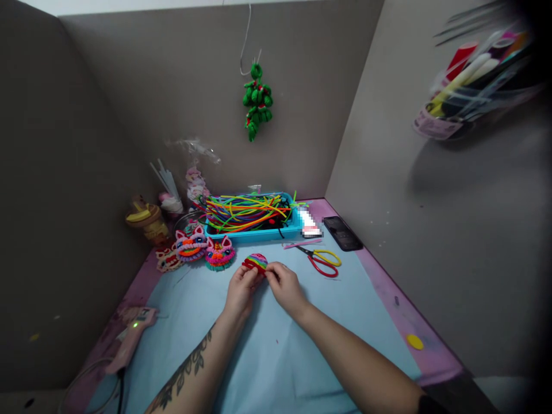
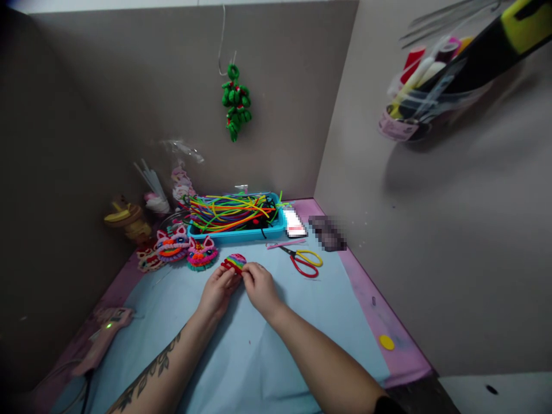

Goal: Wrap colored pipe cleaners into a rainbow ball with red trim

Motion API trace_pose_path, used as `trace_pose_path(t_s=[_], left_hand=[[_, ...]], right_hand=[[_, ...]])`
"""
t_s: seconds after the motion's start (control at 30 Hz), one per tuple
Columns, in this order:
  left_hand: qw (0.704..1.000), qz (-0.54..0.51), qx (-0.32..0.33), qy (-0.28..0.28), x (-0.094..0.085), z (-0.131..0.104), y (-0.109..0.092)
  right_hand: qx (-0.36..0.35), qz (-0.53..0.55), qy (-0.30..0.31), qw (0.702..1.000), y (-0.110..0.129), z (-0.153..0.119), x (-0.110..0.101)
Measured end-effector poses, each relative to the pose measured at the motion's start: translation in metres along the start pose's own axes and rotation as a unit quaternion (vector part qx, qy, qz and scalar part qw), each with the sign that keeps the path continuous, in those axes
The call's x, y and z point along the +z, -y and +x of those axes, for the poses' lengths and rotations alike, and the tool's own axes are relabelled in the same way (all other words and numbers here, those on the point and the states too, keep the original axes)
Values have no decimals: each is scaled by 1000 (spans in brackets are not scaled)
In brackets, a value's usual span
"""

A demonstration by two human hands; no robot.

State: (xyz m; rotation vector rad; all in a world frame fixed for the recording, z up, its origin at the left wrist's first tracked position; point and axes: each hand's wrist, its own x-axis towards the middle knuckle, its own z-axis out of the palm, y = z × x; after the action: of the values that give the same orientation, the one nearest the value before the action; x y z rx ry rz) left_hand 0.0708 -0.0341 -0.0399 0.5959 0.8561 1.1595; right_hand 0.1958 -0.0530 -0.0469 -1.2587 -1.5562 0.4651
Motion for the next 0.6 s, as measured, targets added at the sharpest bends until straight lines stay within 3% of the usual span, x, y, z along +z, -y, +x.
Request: trace_pose_path(t_s=[0.3, 0.47, 0.6], left_hand=[[996, 68, 61, 3, 0, 0, 2], [990, 105, 95, 19, -2, 1, 4], [980, 149, 135, 12, -1, 0, 4]], right_hand=[[-1, -8, -19, 1000, -1, 0, -1], [-43, -24, 17, 999, 2, 0, -3], [-35, -24, 16, 999, 2, 1, -3]])
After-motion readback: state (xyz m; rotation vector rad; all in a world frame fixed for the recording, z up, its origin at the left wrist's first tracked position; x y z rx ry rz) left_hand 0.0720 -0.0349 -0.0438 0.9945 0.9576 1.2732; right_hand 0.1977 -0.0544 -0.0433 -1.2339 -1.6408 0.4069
